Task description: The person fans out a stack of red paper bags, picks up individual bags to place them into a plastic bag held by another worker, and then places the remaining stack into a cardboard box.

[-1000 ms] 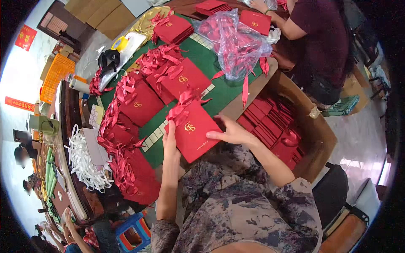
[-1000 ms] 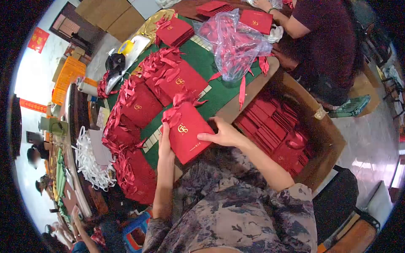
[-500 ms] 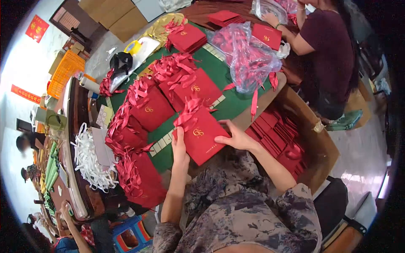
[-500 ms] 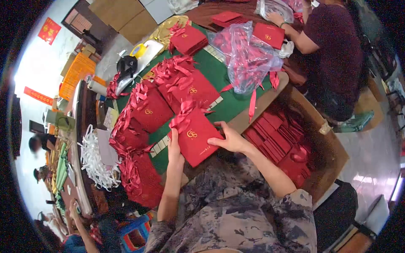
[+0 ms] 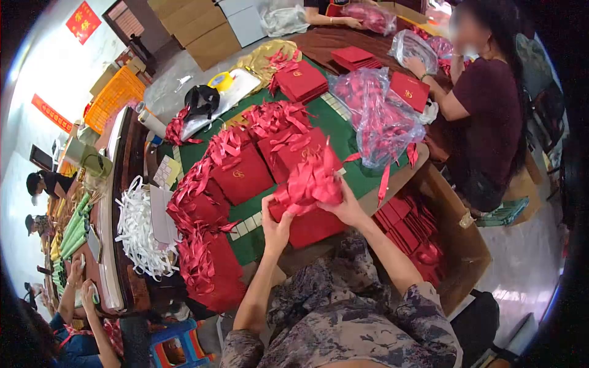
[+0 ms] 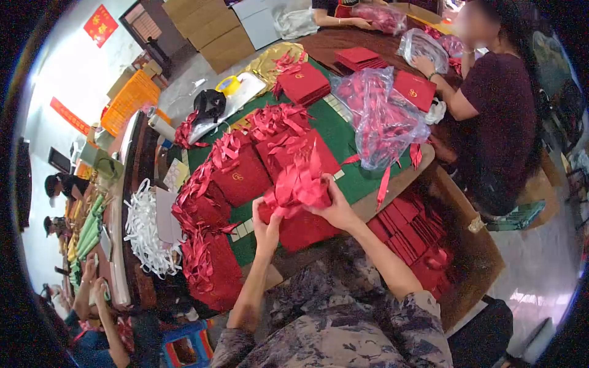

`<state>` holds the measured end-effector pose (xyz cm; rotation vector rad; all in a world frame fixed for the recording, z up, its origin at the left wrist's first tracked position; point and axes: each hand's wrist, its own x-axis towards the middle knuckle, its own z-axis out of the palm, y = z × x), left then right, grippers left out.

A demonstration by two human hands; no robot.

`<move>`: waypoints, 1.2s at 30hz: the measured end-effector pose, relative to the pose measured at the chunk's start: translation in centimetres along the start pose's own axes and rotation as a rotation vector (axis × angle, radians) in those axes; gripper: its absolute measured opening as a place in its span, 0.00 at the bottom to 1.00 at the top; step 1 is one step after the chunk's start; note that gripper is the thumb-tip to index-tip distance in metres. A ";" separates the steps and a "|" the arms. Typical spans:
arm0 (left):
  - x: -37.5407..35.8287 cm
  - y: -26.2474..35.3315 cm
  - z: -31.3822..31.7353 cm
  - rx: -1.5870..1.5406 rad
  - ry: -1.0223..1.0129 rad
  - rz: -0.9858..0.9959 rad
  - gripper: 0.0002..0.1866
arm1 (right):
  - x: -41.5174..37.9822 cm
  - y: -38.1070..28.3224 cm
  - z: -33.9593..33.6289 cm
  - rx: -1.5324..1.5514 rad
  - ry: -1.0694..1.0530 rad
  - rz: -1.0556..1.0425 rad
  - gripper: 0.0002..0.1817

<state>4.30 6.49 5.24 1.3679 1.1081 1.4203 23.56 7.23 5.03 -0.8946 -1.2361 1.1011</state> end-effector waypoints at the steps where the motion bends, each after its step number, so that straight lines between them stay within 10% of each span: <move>1: 0.1 -0.1 -0.1 -0.008 -0.033 0.041 0.19 | 0.2 -0.1 -0.1 -0.004 -0.008 -0.002 0.35; 7: -1.2 -0.6 0.1 0.102 -0.084 0.212 0.28 | -1.6 3.3 -2.1 0.196 -0.179 0.076 0.47; 14: -1.5 -1.6 1.8 0.018 0.132 0.193 0.21 | -2.8 7.2 -1.4 0.037 -0.096 0.000 0.32; 22: -0.3 -3.6 2.0 0.058 0.268 0.243 0.14 | -1.5 9.1 -1.6 -0.203 -0.038 0.049 0.38; 29: 5.3 3.2 4.9 0.150 0.156 0.219 0.08 | 3.4 0.9 -3.3 0.230 -0.056 0.084 0.28; 36: 15.4 2.6 10.9 0.187 -0.027 -0.107 0.10 | 9.7 -1.3 -7.9 -0.372 0.445 -0.085 0.35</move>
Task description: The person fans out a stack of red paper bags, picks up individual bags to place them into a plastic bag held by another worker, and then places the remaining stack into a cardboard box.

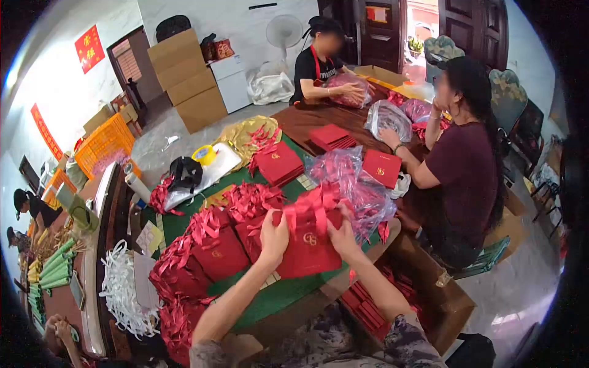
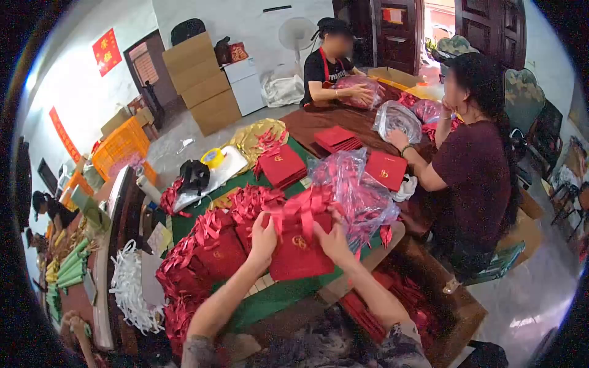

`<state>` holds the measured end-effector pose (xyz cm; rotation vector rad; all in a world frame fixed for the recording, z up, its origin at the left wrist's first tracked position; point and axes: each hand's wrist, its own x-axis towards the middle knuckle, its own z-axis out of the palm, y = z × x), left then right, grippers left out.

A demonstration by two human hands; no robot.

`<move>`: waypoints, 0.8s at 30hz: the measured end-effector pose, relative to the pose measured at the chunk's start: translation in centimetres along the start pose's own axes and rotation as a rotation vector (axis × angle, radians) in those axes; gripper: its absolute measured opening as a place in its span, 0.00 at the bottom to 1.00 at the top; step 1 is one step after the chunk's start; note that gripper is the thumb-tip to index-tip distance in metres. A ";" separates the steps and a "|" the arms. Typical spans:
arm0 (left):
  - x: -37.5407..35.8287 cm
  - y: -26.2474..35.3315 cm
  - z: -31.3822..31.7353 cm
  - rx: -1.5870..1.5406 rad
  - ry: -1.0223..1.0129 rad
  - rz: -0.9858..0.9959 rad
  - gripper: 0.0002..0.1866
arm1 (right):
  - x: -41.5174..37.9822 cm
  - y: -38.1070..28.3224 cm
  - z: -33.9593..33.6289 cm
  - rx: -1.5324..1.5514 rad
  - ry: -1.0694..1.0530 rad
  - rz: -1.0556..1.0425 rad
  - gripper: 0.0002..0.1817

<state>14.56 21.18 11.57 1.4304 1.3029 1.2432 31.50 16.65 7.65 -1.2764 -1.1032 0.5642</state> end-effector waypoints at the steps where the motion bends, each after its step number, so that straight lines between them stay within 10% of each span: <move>1: 1.0 1.2 0.9 0.001 -0.002 0.005 0.10 | 1.8 -1.0 -0.9 0.236 -0.147 0.284 0.35; 4: 4.9 2.3 3.4 -0.283 -0.317 -0.611 0.24 | 3.9 -4.3 -2.9 0.349 -0.135 0.607 0.34; 11: 7.1 3.4 5.3 -0.211 -0.769 -0.978 0.30 | 7.1 5.2 -5.4 0.799 -0.519 0.941 0.24; 24: 12.4 4.2 6.2 -0.299 -0.660 -0.736 0.20 | 13.1 0.7 -4.7 0.619 -0.449 0.906 0.25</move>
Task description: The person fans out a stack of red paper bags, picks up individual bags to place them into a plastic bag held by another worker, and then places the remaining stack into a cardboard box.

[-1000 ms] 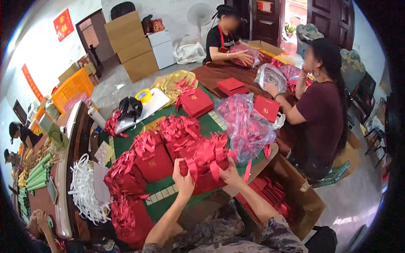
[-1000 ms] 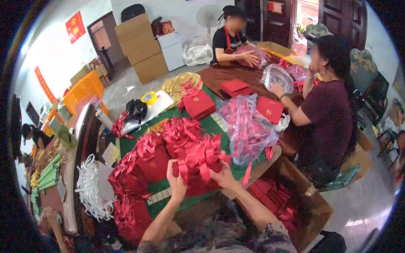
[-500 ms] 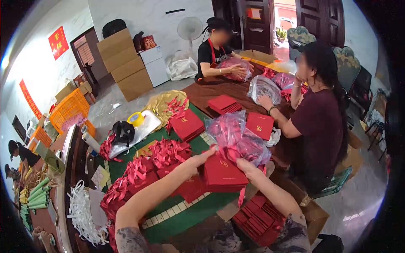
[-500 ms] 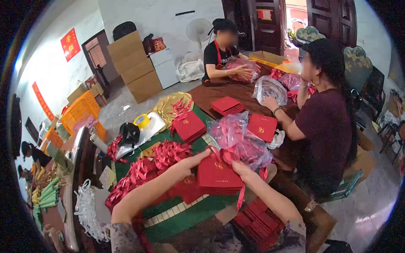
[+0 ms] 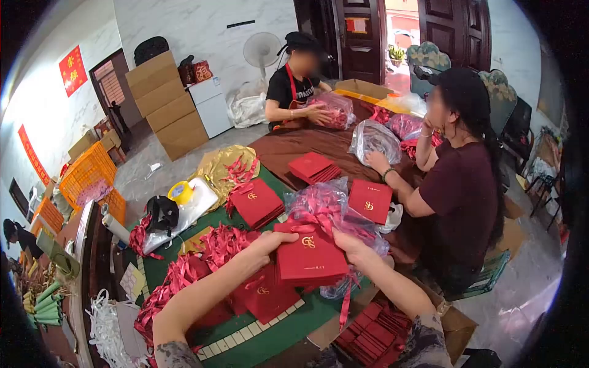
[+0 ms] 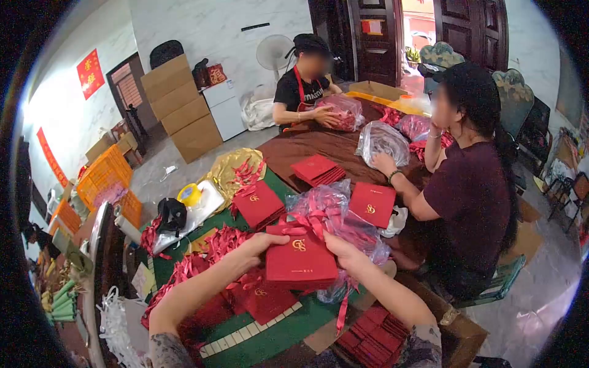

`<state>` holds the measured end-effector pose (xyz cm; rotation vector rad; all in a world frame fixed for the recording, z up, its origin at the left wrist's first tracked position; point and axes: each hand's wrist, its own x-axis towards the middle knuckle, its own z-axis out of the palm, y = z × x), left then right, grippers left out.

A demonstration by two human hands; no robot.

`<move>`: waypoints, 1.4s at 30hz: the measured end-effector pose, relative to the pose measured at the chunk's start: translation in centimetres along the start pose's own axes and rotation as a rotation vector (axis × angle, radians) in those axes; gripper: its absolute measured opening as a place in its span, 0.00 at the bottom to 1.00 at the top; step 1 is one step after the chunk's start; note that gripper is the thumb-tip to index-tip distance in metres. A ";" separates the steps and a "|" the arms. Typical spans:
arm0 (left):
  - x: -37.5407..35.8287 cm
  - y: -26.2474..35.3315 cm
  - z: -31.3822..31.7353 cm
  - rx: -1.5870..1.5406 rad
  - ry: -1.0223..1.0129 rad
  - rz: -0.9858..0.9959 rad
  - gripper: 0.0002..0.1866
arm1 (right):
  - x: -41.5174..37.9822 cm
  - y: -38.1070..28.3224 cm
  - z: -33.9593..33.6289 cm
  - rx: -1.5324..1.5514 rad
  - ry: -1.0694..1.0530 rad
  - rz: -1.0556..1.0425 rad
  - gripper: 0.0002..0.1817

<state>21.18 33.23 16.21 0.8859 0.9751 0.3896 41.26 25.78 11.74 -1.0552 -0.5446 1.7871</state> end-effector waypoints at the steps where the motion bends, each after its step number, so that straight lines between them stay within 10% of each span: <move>1: 0.5 0.1 -0.5 0.001 -0.001 -0.001 0.20 | 0.7 -0.2 -0.3 0.056 -0.015 0.012 0.25; 15: 6.0 6.0 -1.2 0.134 0.087 0.177 0.19 | 1.1 -2.4 -2.0 0.032 -0.196 0.032 0.28; 25: 2.5 9.1 1.1 -0.009 -0.018 0.045 0.29 | 4.6 -9.5 1.3 -0.119 0.073 -0.432 0.21; 32: 8.6 12.2 -1.7 -0.084 0.173 0.376 0.22 | 11.1 -13.6 1.7 -0.022 -0.094 -0.342 0.27; 36: 10.3 14.0 -2.5 -0.098 0.282 0.354 0.21 | 13.2 -13.1 0.1 0.111 -0.205 -0.377 0.32; 38: 12.7 14.8 -4.5 -0.140 0.287 0.373 0.21 | 12.3 -11.0 0.0 0.054 0.212 -0.337 0.27; 42: 17.1 16.1 -6.9 -0.238 0.325 0.408 0.21 | 11.9 -1.3 -5.7 -0.424 -0.006 -0.683 0.13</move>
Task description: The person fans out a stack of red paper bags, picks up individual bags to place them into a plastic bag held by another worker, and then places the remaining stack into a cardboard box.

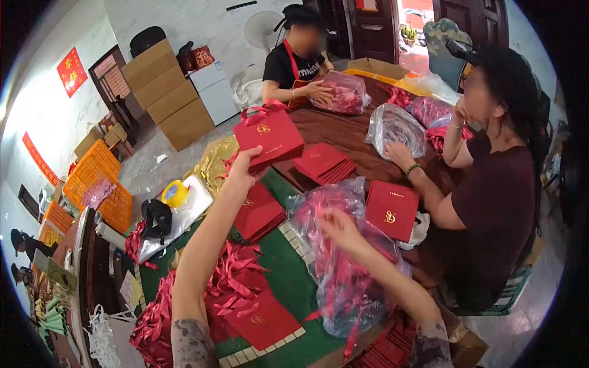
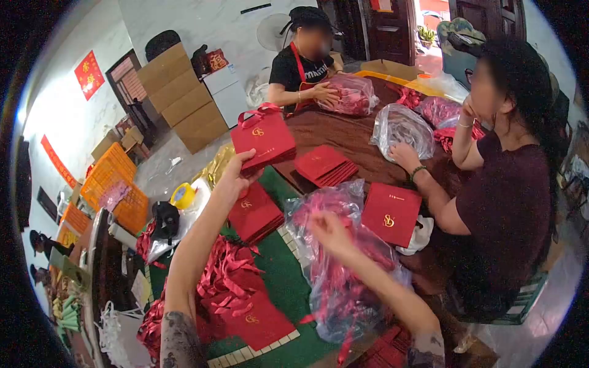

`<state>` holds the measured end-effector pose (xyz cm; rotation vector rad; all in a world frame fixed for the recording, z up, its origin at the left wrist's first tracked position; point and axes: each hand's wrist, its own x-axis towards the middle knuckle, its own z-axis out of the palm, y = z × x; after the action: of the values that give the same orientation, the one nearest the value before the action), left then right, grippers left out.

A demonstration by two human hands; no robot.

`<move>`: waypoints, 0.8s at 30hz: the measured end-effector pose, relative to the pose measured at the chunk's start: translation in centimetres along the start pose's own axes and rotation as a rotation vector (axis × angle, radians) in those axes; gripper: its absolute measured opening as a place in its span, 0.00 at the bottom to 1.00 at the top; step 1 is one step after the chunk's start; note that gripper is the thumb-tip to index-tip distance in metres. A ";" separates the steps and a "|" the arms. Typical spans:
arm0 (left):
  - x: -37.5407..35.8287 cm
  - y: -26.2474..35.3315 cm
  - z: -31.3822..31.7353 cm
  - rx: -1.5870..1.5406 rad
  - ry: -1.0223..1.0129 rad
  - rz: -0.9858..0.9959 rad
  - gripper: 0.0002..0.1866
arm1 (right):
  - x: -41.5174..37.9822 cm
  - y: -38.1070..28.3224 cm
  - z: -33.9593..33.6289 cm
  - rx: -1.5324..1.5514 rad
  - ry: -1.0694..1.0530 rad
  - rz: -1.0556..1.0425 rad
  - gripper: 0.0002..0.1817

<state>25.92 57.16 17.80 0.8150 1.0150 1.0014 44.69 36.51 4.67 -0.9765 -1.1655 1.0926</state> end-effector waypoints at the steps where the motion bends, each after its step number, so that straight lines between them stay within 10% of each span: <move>1: 1.8 -0.3 -0.3 -0.040 -0.006 -0.001 0.22 | -1.7 1.2 0.4 0.028 0.020 0.038 0.12; 8: 9.0 -2.9 1.0 -0.109 0.061 0.079 0.23 | -5.5 2.8 0.3 -0.541 0.010 -0.164 0.10; 24: 24.4 -11.1 -1.9 0.105 0.663 0.318 0.38 | -5.8 1.9 0.2 -0.659 -0.040 -0.240 0.09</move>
<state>31.94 76.40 0.07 0.7562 1.5395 1.5591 43.95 31.19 1.73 -1.2702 -1.6777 0.5344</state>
